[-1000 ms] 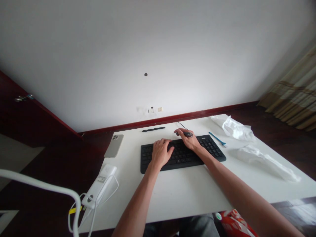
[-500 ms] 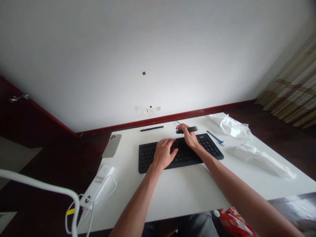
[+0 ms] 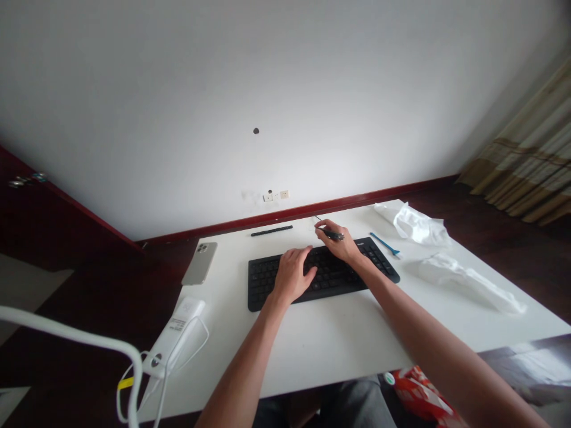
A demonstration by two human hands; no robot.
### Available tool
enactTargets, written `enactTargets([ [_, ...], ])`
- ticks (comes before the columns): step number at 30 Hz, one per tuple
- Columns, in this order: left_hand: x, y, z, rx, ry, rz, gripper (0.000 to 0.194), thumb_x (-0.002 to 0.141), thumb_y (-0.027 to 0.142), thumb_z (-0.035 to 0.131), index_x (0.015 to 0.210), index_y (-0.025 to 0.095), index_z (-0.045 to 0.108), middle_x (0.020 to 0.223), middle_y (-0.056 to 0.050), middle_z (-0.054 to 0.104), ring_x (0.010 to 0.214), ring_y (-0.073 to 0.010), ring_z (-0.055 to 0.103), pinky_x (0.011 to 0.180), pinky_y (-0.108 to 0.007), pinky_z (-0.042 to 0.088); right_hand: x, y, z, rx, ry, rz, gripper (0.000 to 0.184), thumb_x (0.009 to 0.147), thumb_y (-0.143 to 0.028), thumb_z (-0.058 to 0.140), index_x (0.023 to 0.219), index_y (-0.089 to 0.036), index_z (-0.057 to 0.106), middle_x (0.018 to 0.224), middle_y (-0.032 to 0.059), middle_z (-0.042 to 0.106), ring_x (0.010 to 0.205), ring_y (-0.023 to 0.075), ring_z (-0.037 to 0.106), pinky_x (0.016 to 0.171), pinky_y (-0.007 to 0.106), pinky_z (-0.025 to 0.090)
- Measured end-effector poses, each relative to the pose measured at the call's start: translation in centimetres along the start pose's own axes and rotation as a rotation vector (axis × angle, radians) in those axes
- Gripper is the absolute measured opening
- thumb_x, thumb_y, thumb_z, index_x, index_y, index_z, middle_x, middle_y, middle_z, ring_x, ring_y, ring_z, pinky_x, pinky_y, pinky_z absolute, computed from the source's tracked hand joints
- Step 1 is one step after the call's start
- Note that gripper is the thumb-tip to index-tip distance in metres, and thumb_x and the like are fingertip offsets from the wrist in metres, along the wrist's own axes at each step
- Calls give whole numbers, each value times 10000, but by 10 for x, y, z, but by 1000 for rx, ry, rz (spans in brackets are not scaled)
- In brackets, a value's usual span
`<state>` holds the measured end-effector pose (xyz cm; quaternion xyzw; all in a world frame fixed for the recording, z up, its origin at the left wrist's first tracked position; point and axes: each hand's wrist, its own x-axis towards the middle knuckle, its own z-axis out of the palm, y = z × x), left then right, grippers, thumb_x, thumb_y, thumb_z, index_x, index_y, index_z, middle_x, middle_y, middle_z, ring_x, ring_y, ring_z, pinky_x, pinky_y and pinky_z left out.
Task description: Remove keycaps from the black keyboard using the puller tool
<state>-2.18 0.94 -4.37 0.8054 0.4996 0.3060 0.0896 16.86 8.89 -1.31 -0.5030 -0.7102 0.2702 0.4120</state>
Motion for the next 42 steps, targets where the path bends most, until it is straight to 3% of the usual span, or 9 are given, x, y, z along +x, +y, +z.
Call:
enactTargets([
  [6, 0, 0, -1, -14, 8, 8, 497, 915, 199, 679, 1383, 244, 517, 1291, -64, 670, 1228, -278, 583, 1092, -482, 457, 1, 1, 3, 1, -19, 59, 351, 948, -497, 544, 842, -206, 708, 709, 20, 695, 643, 187, 599, 672, 301, 434],
  [12, 1, 4, -4, -16, -16, 3, 293, 910, 188, 680, 1187, 251, 613, 1217, -47, 682, 1200, -275, 590, 1071, -474, 457, 0, 0, 5, -33, -36, 43, 357, 952, -450, 544, 722, -205, 666, 739, 37, 730, 713, 208, 667, 744, 298, 449],
  [21, 2, 3, -3, -19, 0, 0, 260, 892, 173, 697, 1116, 240, 584, 1150, -40, 683, 1162, -261, 597, 1057, -455, 458, -2, -3, 3, -43, -134, -56, 281, 940, -389, 539, 773, -202, 667, 705, 3, 680, 647, 165, 581, 701, 281, 429],
  [42, 1, 1, -1, -14, 16, 1, 341, 890, 184, 699, 1194, 245, 556, 1176, -57, 678, 1185, -271, 598, 1055, -467, 471, -5, -7, 6, -149, -81, -81, 250, 896, -373, 541, 718, -208, 601, 590, -23, 513, 575, 141, 425, 623, 277, 367],
])
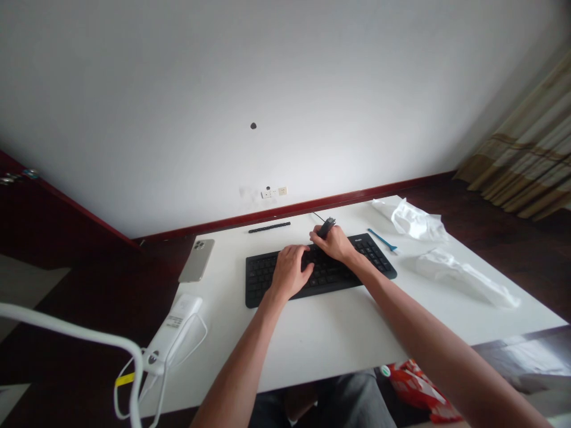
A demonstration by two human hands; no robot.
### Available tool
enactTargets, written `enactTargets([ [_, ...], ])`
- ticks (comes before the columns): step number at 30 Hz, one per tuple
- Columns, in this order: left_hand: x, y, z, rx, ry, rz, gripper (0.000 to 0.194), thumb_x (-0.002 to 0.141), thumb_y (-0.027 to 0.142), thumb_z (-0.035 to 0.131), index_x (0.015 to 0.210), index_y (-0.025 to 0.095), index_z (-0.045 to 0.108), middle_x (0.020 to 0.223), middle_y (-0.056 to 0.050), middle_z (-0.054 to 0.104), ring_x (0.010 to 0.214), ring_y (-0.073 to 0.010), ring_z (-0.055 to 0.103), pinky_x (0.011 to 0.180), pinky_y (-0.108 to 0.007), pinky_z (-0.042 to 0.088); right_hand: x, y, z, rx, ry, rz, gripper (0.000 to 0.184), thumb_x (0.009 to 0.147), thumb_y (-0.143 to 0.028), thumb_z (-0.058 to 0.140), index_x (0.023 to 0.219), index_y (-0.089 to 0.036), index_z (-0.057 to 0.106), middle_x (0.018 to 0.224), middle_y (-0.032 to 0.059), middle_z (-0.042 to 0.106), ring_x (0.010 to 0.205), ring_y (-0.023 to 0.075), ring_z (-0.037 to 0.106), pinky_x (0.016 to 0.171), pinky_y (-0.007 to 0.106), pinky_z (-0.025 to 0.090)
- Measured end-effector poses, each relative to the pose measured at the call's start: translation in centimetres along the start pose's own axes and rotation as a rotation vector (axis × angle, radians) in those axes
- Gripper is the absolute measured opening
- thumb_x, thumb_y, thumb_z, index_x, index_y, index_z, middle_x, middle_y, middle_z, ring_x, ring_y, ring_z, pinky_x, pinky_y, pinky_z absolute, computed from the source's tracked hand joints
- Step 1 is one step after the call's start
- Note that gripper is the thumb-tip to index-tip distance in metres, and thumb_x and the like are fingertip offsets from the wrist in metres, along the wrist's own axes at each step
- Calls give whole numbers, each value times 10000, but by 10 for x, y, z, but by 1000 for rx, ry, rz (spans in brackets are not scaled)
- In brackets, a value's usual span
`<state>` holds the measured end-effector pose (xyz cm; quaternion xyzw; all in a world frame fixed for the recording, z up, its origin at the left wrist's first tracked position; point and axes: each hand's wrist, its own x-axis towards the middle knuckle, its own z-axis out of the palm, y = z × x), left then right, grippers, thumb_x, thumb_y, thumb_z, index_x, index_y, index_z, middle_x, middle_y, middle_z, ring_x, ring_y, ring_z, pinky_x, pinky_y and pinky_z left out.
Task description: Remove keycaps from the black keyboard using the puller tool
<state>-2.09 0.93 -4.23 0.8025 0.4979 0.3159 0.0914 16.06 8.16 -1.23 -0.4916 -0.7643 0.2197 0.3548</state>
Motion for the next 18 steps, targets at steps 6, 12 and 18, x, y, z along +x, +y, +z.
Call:
enactTargets([
  [6, 0, 1, 0, 4, -5, -3, 339, 895, 188, 690, 1202, 244, 557, 1187, -56, 679, 1188, -268, 600, 1059, -469, 472, 0, 4, -5, 72, -94, 0, 250, 909, -359, 527, 734, -209, 623, 571, -27, 551, 581, 152, 492, 631, 276, 397],
  [12, -1, 1, 0, 12, -12, 2, 370, 901, 194, 685, 1241, 250, 548, 1217, -60, 678, 1208, -276, 594, 1068, -483, 468, 3, 8, -12, 121, -188, 1, 285, 928, -391, 536, 789, -197, 692, 551, -27, 597, 552, 152, 546, 635, 273, 436],
  [18, -1, -1, 2, 35, -2, 7, 454, 921, 222, 665, 1346, 244, 509, 1287, -82, 645, 1249, -275, 578, 1095, -478, 462, 3, 9, -12, 104, -156, -45, 300, 938, -401, 550, 769, -198, 691, 564, -36, 592, 564, 141, 531, 649, 273, 429],
])
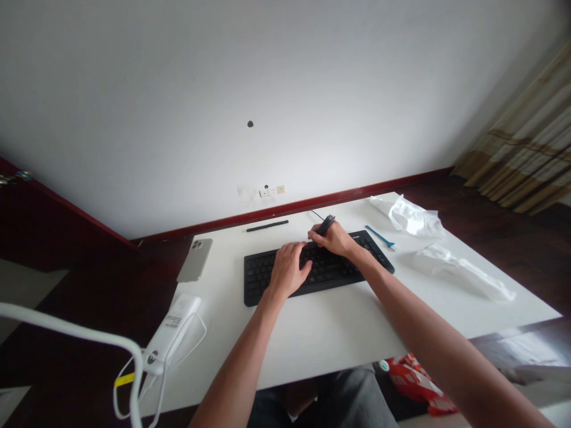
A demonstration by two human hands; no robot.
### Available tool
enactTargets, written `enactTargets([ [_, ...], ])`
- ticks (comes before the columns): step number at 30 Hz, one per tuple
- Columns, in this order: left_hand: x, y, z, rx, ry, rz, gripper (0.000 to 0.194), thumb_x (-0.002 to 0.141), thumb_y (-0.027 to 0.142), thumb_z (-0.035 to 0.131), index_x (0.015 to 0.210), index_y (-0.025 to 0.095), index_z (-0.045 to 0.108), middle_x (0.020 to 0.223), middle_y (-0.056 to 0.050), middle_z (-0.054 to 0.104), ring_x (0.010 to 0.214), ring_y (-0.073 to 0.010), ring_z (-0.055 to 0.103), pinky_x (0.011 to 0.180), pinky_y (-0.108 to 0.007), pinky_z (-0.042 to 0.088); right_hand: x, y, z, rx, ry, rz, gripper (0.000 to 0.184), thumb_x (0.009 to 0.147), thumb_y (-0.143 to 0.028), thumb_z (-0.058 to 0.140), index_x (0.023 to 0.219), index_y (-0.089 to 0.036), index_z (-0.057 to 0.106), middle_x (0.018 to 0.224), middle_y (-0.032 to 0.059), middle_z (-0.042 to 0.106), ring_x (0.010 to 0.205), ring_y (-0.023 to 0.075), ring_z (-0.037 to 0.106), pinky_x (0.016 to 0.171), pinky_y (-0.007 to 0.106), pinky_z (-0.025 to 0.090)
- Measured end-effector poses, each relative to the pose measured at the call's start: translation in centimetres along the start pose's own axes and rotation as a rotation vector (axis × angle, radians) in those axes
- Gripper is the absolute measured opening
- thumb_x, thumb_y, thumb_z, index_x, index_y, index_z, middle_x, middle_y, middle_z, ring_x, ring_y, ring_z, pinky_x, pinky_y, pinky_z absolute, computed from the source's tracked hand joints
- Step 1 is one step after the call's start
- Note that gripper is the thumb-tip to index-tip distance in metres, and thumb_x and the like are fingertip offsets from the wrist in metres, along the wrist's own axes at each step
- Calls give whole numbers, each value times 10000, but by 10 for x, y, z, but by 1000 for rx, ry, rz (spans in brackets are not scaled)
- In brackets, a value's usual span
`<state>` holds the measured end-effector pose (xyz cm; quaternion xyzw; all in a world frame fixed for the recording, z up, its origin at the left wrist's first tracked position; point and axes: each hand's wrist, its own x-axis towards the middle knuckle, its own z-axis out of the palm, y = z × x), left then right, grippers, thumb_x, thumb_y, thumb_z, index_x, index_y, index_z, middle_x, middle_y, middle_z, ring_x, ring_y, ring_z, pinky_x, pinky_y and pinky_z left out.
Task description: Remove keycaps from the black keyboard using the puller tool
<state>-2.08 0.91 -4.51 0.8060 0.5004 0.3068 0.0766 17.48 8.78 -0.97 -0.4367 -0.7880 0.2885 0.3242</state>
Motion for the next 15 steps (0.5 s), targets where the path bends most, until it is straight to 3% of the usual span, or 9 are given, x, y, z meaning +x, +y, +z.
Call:
enactTargets([
  [6, 1, -2, 2, 45, 3, -24, 493, 932, 265, 655, 1396, 212, 500, 1299, -111, 618, 1241, -284, 575, 1095, -475, 469, -1, -1, 2, -29, 20, -23, 322, 944, -409, 541, 728, -199, 654, 576, -39, 575, 574, 136, 491, 643, 274, 409],
  [15, 0, -2, 2, 46, 12, -30, 383, 932, 273, 657, 1305, 217, 596, 1276, -95, 630, 1207, -280, 586, 1093, -467, 477, -1, -3, 1, -27, 67, -43, 296, 915, -392, 551, 757, -185, 691, 615, -15, 603, 597, 143, 485, 621, 272, 404],
])
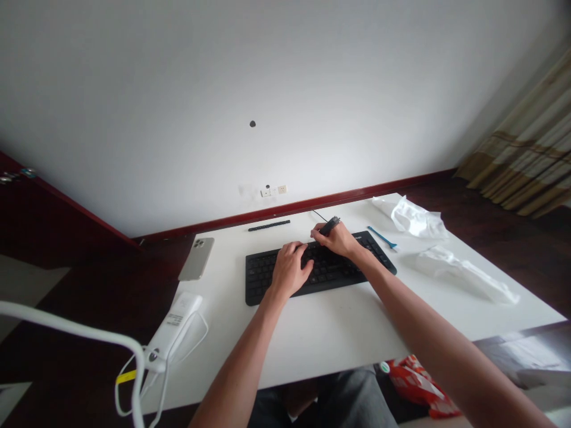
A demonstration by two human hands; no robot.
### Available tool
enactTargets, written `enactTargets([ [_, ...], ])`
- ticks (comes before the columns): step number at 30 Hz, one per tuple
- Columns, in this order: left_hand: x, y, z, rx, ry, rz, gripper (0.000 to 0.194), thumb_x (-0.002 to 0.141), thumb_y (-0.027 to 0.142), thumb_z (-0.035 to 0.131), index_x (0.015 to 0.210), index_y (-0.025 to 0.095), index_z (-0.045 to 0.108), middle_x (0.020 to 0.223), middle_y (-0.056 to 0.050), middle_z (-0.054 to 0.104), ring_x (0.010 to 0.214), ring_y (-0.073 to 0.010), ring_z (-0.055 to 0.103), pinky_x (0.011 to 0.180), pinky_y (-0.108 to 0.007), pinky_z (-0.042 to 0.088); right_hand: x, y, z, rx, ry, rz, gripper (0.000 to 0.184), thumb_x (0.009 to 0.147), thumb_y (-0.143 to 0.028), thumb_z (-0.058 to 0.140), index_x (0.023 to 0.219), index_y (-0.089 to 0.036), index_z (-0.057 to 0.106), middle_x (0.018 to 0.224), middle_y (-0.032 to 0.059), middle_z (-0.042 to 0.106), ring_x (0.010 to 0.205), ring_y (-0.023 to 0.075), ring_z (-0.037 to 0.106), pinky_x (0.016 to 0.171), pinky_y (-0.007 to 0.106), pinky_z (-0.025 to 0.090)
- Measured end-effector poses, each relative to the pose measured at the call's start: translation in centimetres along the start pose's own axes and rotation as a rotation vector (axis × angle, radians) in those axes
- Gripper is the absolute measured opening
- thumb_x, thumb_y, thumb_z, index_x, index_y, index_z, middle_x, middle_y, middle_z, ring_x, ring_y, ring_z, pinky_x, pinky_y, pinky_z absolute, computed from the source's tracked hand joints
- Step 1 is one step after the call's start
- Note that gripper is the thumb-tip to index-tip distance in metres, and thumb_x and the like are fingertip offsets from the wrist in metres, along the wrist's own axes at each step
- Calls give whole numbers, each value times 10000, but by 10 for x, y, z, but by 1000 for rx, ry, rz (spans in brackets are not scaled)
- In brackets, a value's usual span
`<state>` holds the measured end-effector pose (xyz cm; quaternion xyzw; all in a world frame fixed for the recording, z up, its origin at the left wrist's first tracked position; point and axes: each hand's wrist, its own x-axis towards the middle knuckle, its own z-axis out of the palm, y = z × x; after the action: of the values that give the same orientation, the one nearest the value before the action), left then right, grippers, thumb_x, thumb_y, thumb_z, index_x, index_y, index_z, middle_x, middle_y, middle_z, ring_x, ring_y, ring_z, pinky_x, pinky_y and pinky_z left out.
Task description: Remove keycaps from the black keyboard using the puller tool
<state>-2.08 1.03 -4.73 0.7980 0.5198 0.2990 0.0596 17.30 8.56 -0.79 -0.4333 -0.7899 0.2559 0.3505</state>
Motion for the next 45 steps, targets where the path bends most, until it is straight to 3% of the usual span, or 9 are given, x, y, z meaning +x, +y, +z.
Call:
enactTargets([
  [14, 0, 1, 0, -10, 11, -3, 366, 922, 261, 667, 1278, 214, 593, 1269, -105, 625, 1214, -280, 588, 1090, -482, 479, 1, -2, 0, 26, -89, -10, 273, 920, -361, 541, 808, -183, 716, 633, -17, 607, 611, 145, 498, 623, 270, 405],
  [26, 0, 2, -1, 4, -2, 3, 353, 927, 267, 662, 1265, 215, 572, 1257, -99, 623, 1200, -281, 589, 1070, -470, 485, 2, 7, -9, 122, -223, 10, 329, 944, -437, 537, 864, -181, 728, 640, -5, 625, 623, 157, 572, 620, 269, 449],
  [31, 0, 1, -1, 3, -6, 6, 355, 934, 272, 653, 1275, 217, 568, 1262, -99, 619, 1204, -278, 589, 1075, -471, 480, 1, 6, -7, 142, -178, 79, 302, 922, -434, 558, 815, -190, 699, 606, -9, 631, 593, 160, 575, 615, 274, 463],
  [37, 0, 1, 0, 9, -6, 2, 356, 938, 273, 647, 1282, 224, 571, 1267, -100, 617, 1213, -279, 589, 1081, -470, 478, 0, 2, -8, 109, -229, 126, 233, 871, -357, 598, 699, -202, 621, 568, -10, 664, 554, 158, 606, 578, 261, 454],
  [45, 0, 2, -1, 40, -19, -1, 384, 942, 275, 647, 1311, 203, 568, 1283, -103, 615, 1216, -275, 578, 1089, -459, 472, -1, 6, -12, 183, -287, 136, 199, 861, -356, 611, 747, -196, 645, 606, 0, 680, 579, 164, 644, 564, 245, 463],
])
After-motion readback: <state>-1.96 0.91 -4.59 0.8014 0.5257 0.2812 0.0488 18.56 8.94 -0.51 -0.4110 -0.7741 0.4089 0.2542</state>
